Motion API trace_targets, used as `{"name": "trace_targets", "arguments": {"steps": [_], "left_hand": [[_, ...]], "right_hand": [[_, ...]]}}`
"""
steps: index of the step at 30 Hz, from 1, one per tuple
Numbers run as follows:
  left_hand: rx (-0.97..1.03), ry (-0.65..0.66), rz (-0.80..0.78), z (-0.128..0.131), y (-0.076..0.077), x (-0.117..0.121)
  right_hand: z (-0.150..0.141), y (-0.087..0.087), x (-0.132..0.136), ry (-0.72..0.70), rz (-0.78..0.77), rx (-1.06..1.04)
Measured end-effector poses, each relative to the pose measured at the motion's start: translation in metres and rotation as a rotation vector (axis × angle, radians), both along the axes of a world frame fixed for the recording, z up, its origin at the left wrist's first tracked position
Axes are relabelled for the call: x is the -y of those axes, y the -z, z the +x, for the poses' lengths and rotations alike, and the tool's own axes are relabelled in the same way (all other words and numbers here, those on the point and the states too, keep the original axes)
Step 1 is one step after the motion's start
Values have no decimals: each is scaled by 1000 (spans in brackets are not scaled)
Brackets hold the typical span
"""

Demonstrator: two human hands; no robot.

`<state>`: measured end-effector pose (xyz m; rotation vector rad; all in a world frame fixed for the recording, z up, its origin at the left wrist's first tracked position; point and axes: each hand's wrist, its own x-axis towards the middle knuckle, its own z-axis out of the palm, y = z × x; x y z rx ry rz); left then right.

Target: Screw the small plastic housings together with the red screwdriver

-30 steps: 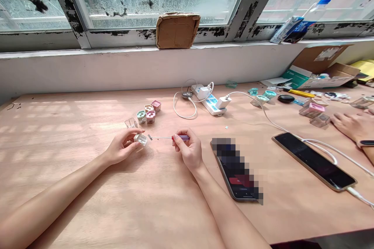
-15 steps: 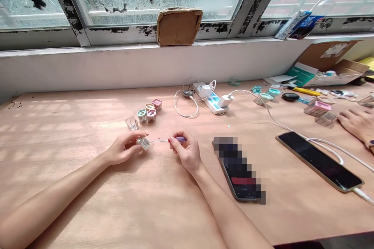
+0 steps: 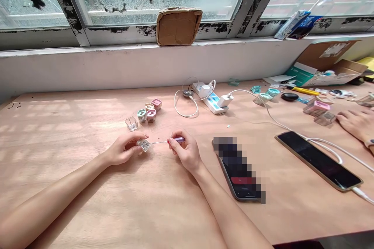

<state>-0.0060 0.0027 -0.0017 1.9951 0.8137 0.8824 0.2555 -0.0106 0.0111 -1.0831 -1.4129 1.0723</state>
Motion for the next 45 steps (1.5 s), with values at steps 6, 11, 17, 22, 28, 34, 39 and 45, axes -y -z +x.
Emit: {"name": "trace_targets", "arguments": {"steps": [6, 11, 17, 22, 28, 34, 39, 45], "left_hand": [[-23, 35, 126, 0, -4, 0], [-39, 53, 164, 2, -10, 2], [-62, 70, 216, 4, -13, 4], [-69, 82, 227, 4, -12, 4], [-76, 82, 243, 5, -11, 4], [-89, 69, 246, 4, -10, 5], [-78, 47, 248, 4, -9, 5], [-47, 25, 278, 5, -7, 4]], "right_hand": [[1, -3, -1, -14, -17, -12], [3, -4, 0, -28, -17, -16], [3, -5, 0, -33, -12, 10], [3, -4, 0, -43, -27, 1], [4, -2, -1, -45, -28, -11], [4, -1, -1, -39, -36, -32], [10, 2, -7, 61, -2, -81], [12, 4, -9, 69, 25, -109]]}}
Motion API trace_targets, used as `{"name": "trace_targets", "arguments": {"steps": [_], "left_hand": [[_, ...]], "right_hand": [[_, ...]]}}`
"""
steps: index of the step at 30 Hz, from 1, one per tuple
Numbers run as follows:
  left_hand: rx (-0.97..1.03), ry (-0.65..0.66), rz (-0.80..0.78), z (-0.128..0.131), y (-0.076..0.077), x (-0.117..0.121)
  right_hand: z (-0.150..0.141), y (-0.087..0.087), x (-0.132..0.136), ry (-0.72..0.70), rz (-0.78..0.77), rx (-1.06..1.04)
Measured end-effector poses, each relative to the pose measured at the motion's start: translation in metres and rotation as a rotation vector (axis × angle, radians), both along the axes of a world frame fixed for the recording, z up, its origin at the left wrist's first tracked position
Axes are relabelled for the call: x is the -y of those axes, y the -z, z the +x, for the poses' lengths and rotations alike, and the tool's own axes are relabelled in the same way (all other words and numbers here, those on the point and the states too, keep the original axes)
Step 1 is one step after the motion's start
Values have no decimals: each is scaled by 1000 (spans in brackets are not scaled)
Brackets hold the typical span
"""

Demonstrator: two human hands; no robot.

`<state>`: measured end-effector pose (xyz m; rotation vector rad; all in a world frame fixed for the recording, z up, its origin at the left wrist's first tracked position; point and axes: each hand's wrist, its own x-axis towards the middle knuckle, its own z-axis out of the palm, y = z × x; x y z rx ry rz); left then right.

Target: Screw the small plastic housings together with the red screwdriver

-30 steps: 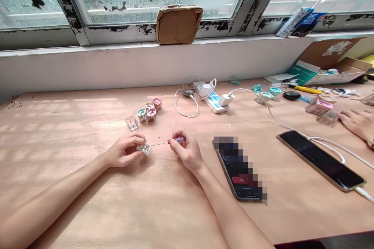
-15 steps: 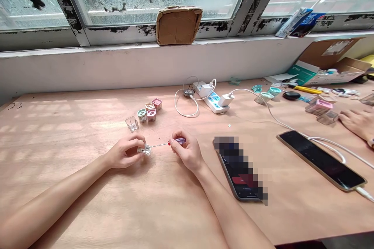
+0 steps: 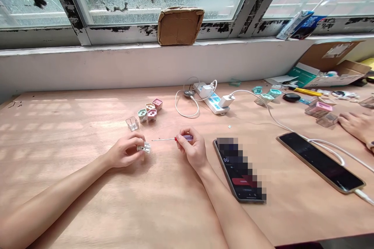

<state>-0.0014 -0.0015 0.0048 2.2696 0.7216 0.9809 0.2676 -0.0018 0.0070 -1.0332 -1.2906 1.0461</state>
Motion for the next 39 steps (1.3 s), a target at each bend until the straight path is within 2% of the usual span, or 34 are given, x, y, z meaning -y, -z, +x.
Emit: {"name": "trace_targets", "arguments": {"steps": [7, 39], "left_hand": [[6, -2, 16, 0, 0, 0], [-39, 6, 38, 0, -1, 2]], "right_hand": [[-8, -2, 6, -64, -7, 20], [-9, -3, 7, -118, -11, 33]]}}
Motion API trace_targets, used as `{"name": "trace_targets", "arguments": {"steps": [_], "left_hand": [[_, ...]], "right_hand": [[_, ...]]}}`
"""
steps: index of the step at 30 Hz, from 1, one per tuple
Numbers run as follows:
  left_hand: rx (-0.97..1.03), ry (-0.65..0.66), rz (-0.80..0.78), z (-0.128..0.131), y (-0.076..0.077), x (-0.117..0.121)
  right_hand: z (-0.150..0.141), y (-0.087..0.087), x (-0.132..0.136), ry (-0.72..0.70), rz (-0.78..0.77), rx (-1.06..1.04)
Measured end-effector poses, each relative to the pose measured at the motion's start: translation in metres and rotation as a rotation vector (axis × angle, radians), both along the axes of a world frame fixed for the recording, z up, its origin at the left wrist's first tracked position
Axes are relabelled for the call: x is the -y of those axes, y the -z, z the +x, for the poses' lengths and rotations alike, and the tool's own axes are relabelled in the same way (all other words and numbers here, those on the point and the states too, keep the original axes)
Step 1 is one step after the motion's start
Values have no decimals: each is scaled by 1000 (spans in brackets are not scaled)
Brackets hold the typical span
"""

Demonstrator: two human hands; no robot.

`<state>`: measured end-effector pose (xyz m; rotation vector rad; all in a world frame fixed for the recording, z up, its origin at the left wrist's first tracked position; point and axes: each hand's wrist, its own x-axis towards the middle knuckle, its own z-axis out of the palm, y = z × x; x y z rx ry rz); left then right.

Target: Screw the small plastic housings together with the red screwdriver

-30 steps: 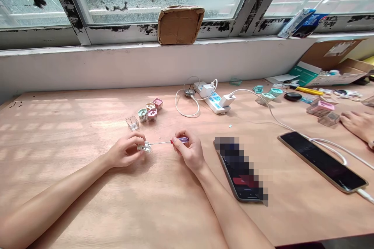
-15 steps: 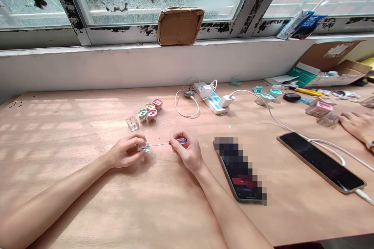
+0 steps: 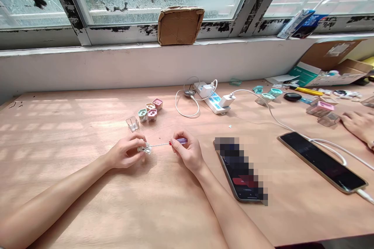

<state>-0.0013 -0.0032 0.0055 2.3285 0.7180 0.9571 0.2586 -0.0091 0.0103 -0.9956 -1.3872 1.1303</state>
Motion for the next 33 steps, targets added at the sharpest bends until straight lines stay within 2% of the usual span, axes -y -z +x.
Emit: {"name": "trace_targets", "arguments": {"steps": [21, 33], "left_hand": [[-6, 16, 10, 0, -1, 1], [-41, 29, -5, 0, 0, 1]], "right_hand": [[3, -2, 1, 4, 11, 45], [2, -6, 1, -26, -48, 16]]}}
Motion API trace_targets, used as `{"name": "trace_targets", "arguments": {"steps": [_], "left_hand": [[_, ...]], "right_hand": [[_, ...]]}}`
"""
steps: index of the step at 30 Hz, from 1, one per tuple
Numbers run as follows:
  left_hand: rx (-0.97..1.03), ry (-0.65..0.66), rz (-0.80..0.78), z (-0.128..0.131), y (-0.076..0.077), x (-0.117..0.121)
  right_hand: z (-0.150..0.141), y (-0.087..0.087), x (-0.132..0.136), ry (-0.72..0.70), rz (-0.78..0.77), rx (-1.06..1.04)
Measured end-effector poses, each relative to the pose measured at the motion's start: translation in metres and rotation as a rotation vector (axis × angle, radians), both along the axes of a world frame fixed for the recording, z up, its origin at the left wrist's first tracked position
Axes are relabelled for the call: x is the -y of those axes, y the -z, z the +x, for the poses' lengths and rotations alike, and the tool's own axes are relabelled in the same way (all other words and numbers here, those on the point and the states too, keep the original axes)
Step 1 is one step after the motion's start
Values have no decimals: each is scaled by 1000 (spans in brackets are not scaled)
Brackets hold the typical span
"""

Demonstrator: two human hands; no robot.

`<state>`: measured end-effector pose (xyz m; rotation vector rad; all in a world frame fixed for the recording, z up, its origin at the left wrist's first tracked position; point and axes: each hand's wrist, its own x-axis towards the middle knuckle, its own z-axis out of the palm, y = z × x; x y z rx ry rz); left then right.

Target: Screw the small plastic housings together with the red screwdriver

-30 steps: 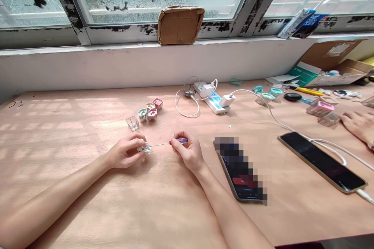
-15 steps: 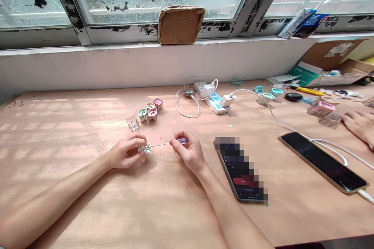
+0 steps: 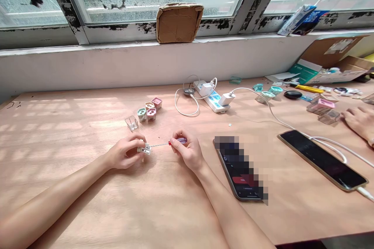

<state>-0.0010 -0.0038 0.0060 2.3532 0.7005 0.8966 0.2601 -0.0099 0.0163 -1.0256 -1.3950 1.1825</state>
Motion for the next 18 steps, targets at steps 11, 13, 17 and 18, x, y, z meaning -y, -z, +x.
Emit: {"name": "trace_targets", "arguments": {"steps": [11, 13, 17, 18], "left_hand": [[31, -10, -16, 1, -1, 0], [60, -26, -20, 2, -1, 0], [166, -127, -118, 2, 2, -2], [191, -149, -143, 3, 2, -3]], "right_hand": [[5, 7, -5, 29, -43, -45], [10, 10, -10, 85, -29, -81], [21, 16, -20, 200, 2, -75], [23, 17, -22, 213, 7, -68]]}}
